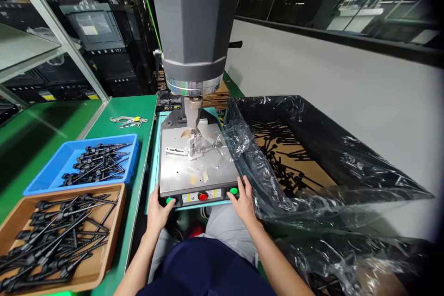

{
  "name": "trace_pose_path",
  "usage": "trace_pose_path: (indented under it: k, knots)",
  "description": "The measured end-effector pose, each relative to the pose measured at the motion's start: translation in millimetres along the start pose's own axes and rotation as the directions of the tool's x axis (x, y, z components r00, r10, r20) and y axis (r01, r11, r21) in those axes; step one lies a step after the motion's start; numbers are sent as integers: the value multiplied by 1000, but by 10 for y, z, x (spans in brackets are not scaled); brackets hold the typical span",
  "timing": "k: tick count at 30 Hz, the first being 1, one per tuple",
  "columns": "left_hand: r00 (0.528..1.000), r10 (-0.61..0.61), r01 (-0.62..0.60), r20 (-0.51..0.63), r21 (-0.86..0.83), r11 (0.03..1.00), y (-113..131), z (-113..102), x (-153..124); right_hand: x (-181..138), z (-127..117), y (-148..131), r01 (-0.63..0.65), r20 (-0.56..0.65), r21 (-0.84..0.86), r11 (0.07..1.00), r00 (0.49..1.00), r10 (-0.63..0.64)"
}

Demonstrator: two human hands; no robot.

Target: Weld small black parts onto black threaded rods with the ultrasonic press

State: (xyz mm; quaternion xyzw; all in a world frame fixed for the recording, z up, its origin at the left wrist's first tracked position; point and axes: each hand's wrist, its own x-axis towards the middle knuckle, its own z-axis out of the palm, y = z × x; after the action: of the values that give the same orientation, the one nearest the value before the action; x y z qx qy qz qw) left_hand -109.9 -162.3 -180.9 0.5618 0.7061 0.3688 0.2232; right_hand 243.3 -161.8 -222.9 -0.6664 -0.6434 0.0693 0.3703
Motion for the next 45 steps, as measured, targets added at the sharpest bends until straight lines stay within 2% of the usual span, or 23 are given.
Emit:
trace_pose_path:
  k: [3,6,8,10,13,16,19,22,28,35,45]
  knots:
    - [990,45,-44,-133,13,999,149,-17,-31,-8,9,53,-25,34,16,1000,999,24]
    - [955,182,-199,-234,-53,979,552,-90,126,-4,9,80,-47,55,18,999,997,46]
    - [941,271,-307,-202,-174,936,921,-125,364,-4,10,84,-53,54,16,998,997,52]
    - [934,319,-353,-161,-275,894,1307,-121,687,-3,12,78,-54,51,17,998,997,53]
    - [935,330,-354,-130,-283,892,1797,-35,1206,-1,12,56,-68,59,28,997,996,66]
    - [954,295,-298,-50,-236,925,2064,102,1608,7,3,27,-91,62,33,995,994,89]
    - [981,192,-165,36,-376,912,2102,193,1839,15,-8,1,-102,60,35,994,993,99]
    - [997,49,-11,52,-567,824,2028,188,1947,21,-6,-8,-101,52,38,994,994,99]
    - [985,-59,150,163,-625,766,1922,140,1948,27,11,13,-90,39,27,996,995,89]
    - [980,-120,197,159,-692,695,1892,114,1943,26,16,26,-93,47,23,995,995,92]
    - [968,-166,250,187,-701,668,1899,106,1916,24,13,29,-77,23,21,997,997,77]
